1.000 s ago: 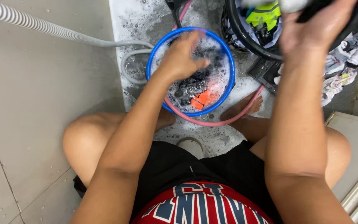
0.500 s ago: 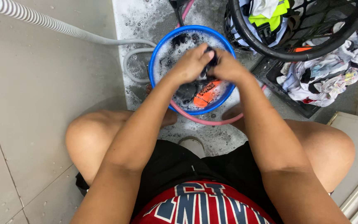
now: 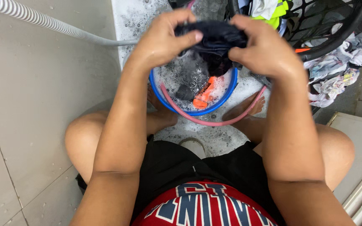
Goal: The person washes clothes by hand in a blue bucket with soapy water, scrubbing, wringing out, and transferring various items of clothing from a black basket to the bucket and back.
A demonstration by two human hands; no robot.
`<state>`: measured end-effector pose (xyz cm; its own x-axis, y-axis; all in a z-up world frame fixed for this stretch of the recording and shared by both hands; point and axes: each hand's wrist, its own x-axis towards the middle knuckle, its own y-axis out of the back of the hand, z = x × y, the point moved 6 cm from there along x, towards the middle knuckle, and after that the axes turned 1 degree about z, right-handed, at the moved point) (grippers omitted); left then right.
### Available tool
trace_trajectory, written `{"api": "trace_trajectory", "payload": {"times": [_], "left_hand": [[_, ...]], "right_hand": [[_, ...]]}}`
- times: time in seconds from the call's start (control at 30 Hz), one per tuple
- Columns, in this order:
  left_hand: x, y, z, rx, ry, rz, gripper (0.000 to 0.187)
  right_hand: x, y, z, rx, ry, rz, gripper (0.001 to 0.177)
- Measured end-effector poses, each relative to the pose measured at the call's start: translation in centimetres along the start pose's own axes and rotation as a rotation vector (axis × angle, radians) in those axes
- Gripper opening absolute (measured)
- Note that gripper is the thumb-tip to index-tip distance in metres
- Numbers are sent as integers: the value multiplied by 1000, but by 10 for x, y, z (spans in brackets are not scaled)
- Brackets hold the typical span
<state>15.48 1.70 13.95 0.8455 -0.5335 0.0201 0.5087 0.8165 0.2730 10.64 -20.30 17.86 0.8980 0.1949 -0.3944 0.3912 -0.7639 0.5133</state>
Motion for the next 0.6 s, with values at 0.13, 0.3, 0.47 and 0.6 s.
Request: {"api": "trace_trajectory", "payload": {"times": [0.13, 0.3, 0.47, 0.6], "left_hand": [[-8, -38, -60, 539, 150, 47, 42], [-34, -97, -96, 882, 380, -147, 102], [-66, -123, -193, 627, 667, -324, 89], [-74, -144, -266, 800, 602, -533, 48]], "right_hand": [[39, -42, 59, -373, 43, 135, 38], [48, -128, 113, -432, -64, 158, 95], [54, -165, 163, -526, -143, 66, 90], [79, -199, 220, -606, -199, -84, 76]]}}
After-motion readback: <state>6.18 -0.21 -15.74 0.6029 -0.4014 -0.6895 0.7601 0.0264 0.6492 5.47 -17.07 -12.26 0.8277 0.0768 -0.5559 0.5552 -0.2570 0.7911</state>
